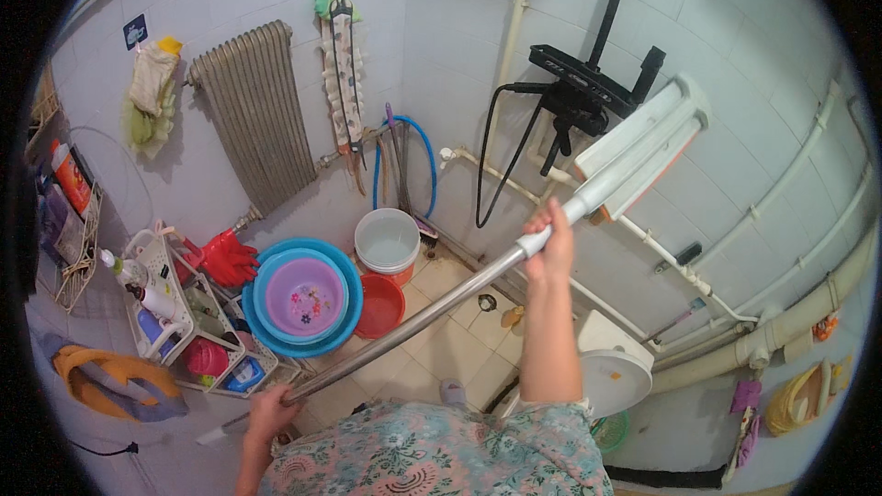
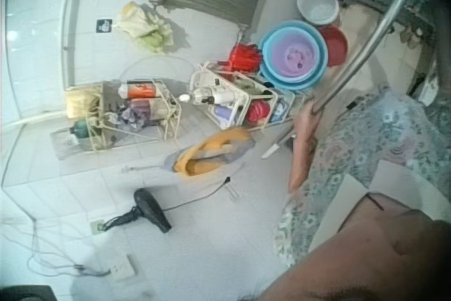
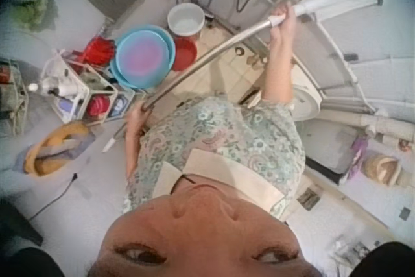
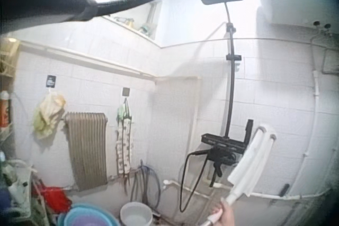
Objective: The person mops the floor in a bathroom and a living room using a flat mop. They then move to the kitchen, where they wipe a specific spot on the tiled floor with a tissue and discard it. Finally, they continue mopping the kitchen floor around the sink and stove area.
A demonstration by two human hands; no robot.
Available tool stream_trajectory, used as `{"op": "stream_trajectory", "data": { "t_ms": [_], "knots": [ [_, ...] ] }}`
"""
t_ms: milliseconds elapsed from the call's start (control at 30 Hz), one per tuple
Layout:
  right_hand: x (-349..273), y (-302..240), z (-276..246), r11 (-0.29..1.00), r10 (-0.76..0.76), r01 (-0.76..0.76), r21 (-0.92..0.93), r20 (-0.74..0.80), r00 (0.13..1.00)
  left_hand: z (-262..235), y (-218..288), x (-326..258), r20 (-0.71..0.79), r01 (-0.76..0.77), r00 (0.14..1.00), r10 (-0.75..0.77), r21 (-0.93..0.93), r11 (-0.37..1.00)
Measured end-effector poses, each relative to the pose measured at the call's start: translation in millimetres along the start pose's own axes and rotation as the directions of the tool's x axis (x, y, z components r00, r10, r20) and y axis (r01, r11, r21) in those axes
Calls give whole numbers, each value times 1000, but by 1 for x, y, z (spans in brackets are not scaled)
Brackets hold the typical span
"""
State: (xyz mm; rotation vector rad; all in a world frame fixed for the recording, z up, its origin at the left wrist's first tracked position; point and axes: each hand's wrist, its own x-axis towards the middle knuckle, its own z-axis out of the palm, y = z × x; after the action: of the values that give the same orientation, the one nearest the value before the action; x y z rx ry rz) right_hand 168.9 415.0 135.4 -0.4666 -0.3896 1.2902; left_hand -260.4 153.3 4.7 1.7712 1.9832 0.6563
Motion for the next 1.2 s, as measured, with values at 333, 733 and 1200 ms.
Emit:
{"op": "stream_trajectory", "data": {
  "t_ms": [333, 733, 1200],
  "knots": [
    [-88, 67, -22, 997, 74, -63, 47, -270, 960, -52, -43, -49, -276, 107, 960, -36, 248, 963],
    [-74, 62, -154, 981, 154, -192, -25, -501, 852, -59, -25, -43, -76, -172, 971, 225, 432, 886],
    [-62, 90, -235, 904, 357, -424, 47, -627, 692, -75, 58, -51, 37, -276, 948, 315, 583, 764]
  ]
}}
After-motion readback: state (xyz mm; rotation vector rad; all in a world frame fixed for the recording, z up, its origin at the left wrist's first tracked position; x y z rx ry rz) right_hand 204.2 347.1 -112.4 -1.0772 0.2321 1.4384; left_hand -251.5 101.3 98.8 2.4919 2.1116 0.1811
